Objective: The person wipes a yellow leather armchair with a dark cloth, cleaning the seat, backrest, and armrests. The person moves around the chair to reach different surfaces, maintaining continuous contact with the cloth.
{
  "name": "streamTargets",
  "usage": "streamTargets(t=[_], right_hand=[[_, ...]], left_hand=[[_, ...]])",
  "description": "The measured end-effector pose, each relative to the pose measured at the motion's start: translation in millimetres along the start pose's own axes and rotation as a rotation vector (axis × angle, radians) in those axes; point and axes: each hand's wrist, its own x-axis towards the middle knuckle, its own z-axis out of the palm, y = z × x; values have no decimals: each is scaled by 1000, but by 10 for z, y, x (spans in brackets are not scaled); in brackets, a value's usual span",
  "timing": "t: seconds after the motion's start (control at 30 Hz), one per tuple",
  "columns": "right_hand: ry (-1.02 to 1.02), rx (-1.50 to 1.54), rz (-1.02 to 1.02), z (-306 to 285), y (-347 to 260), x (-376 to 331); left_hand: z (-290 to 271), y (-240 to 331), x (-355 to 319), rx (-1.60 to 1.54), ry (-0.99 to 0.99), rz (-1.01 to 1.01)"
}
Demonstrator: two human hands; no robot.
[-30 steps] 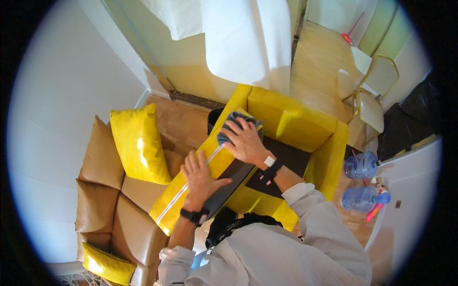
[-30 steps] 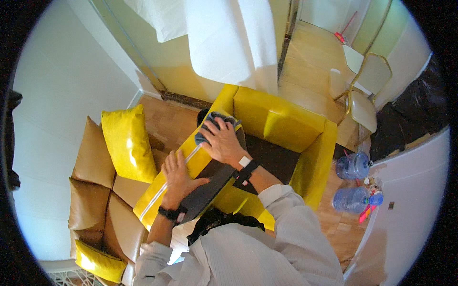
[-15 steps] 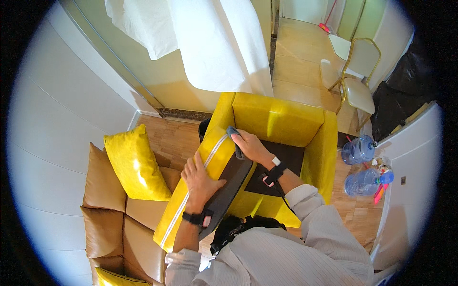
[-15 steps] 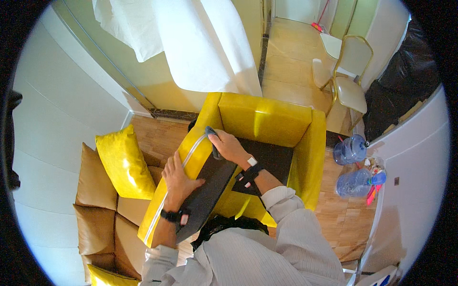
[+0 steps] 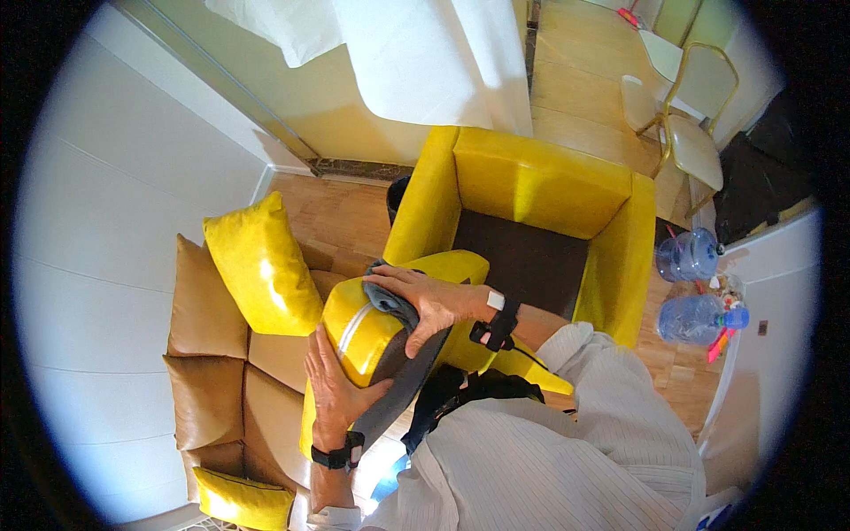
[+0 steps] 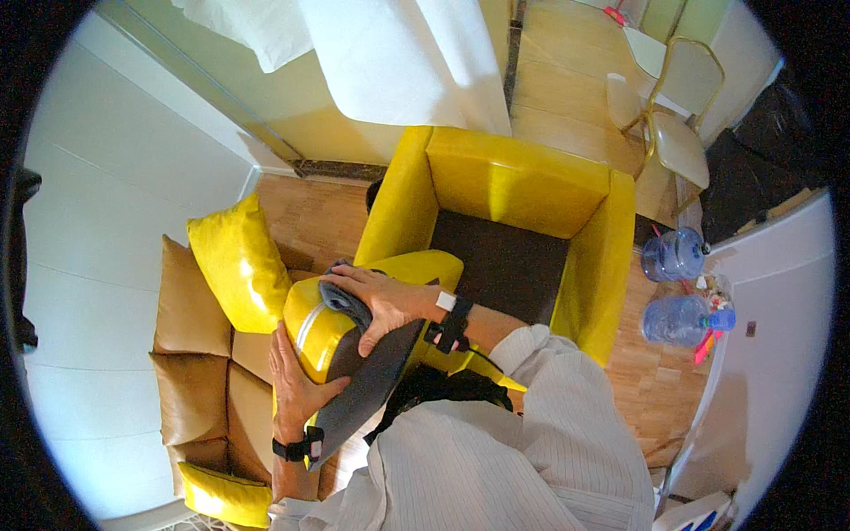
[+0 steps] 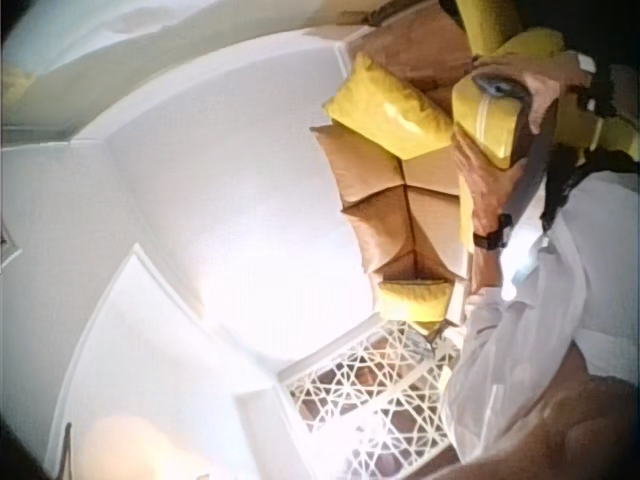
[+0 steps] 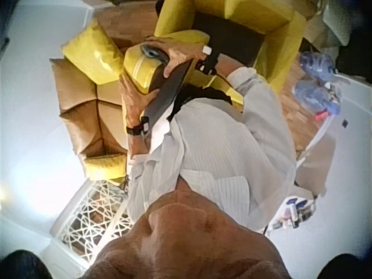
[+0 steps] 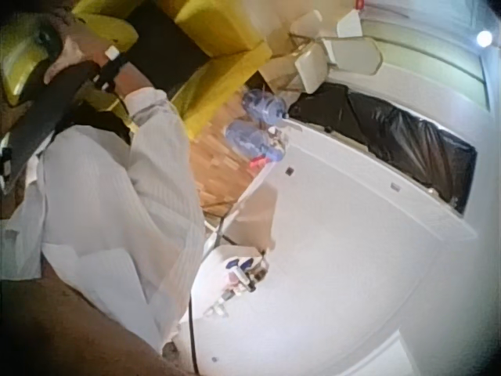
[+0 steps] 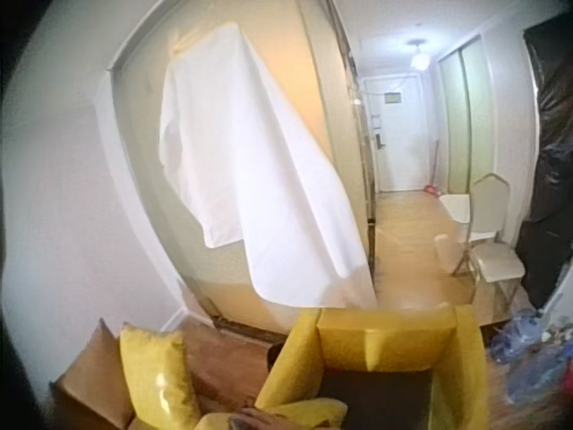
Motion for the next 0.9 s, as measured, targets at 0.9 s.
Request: streamTargets(t=[0.9], right_hand=[[554, -110, -119, -565, -417, -447]], left_hand=[[-97, 961, 708, -219, 181, 142]])
